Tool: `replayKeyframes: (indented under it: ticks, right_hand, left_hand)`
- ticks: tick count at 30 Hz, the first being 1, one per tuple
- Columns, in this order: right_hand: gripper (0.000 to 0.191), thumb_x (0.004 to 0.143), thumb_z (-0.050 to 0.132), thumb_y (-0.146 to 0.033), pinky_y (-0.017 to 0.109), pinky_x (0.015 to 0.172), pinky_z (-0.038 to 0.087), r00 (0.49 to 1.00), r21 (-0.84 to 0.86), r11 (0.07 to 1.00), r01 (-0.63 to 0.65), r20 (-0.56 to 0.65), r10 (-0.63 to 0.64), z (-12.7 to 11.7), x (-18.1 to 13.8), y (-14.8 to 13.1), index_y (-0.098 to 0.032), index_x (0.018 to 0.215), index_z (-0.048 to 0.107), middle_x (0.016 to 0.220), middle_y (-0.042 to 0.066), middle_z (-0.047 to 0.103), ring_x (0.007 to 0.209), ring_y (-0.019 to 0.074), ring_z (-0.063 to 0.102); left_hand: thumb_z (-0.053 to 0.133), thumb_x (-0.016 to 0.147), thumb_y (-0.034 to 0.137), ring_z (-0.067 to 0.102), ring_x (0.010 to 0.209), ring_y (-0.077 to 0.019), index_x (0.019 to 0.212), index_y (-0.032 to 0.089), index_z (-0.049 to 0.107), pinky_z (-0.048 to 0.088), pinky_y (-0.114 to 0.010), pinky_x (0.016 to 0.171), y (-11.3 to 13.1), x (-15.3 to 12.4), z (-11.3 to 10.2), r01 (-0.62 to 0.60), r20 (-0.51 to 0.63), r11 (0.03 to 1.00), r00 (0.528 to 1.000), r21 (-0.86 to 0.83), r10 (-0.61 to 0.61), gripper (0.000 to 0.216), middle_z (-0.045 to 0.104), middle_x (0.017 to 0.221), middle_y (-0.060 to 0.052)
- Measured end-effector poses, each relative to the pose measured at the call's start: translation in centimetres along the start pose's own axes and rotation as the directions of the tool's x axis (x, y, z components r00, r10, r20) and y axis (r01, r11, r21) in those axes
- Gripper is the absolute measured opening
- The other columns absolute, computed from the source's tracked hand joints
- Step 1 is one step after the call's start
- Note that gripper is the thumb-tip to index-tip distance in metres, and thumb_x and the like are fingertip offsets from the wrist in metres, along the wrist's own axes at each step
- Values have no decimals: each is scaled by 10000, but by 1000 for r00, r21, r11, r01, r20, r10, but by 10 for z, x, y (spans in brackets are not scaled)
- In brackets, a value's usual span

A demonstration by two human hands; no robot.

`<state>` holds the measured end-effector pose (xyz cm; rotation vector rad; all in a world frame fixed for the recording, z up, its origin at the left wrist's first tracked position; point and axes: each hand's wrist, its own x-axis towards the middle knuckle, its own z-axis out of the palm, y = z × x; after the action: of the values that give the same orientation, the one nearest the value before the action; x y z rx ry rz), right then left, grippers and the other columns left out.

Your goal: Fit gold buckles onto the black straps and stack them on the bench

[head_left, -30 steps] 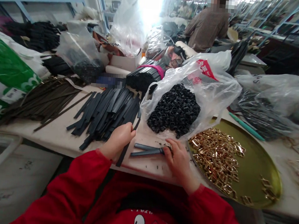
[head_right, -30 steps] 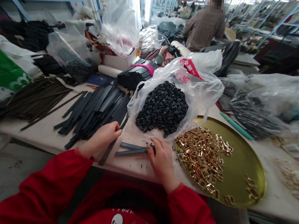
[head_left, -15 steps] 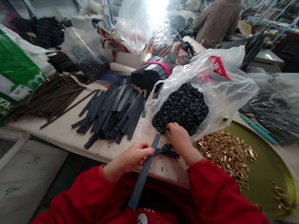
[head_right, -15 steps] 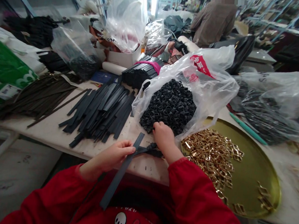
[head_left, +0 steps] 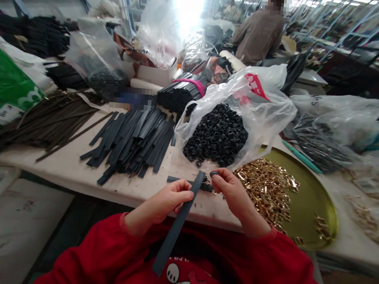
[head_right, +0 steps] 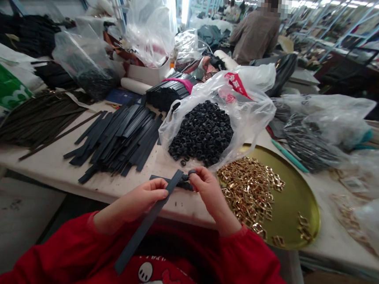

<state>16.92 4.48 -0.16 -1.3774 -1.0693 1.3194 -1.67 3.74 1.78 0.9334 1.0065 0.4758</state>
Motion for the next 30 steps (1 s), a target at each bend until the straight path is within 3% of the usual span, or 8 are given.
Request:
replayKeyframes:
  ticks: [2, 4, 8, 11, 15, 19, 25, 30]
  right_hand:
    - [175, 660, 632, -291, 183, 420, 291, 999, 171, 985, -37, -31, 43, 1, -13, 1, -178, 759, 543, 514, -89, 466, 416, 47, 373]
    - [190, 639, 656, -271, 181, 429, 313, 996, 310, 947, -81, -12, 89, 2, -22, 2, -175, 766, 552, 564, -74, 519, 431, 43, 400]
    - [216, 665, 668, -351, 184, 458, 373, 993, 450, 887, -104, 2, 115, 2, -31, 3, -173, 718, 558, 596, -45, 577, 471, 59, 473]
    - [232, 653, 697, -355, 181, 487, 406, 990, 491, 865, -107, -28, 138, 4, -36, 6, -183, 720, 558, 630, -40, 620, 513, 67, 527]
    - [233, 663, 687, -339, 252, 621, 477, 986, 537, 834, -123, -31, 165, 9, -46, 11, -204, 783, 540, 832, 3, 688, 655, 116, 600]
    - [231, 692, 664, -358, 308, 715, 479, 990, 504, 863, -46, -89, 105, 15, -56, 14, -208, 747, 498, 820, 17, 694, 729, 151, 608]
    - [232, 715, 647, -365, 328, 760, 463, 993, 372, 928, -2, -107, 45, 14, -68, 17, -209, 755, 480, 909, 38, 696, 780, 162, 608]
    - [296, 735, 620, -410, 366, 800, 473, 1000, 224, 975, -17, 28, 11, 3, -77, 24, -232, 953, 528, 842, 22, 700, 801, 183, 637]
  left_hand:
    - [515, 676, 209, 414, 435, -44, 837, 168, 486, 280, -152, 404, -1, -4, 7, -8, 43, 999, 999, 53, 6, 169, 575, 630, 49]
    - [494, 687, 193, 460, 479, -58, 902, 162, 497, 313, -163, 439, -4, -7, 13, -35, 77, 993, 997, 114, 26, 217, 612, 691, 28]
    - [446, 728, 194, 462, 496, -80, 897, 157, 524, 331, -187, 469, -11, -9, 23, -137, 72, 944, 990, 301, 121, 190, 590, 651, 33]
    - [420, 788, 264, 460, 504, -99, 813, 164, 547, 341, -211, 503, -14, -9, 28, -216, 37, 841, 973, 496, 228, 164, 553, 588, 38]
    - [397, 826, 357, 470, 510, -124, 715, 173, 549, 331, -233, 525, -14, -9, 32, -218, -1, 699, 955, 682, 298, 263, 503, 518, 40]
    - [393, 825, 346, 444, 495, -121, 691, 174, 548, 302, -230, 497, -15, -10, 32, -203, -4, 689, 958, 696, 286, 267, 474, 506, 44]
    - [390, 816, 336, 376, 472, -97, 638, 175, 489, 262, -216, 470, -18, -14, 33, -199, 15, 762, 970, 617, 241, 260, 401, 500, 61]
    - [382, 800, 297, 381, 532, -110, 597, 168, 493, 230, -223, 489, -9, -20, 30, -246, 142, 646, 968, 722, 209, 265, 413, 541, 39]
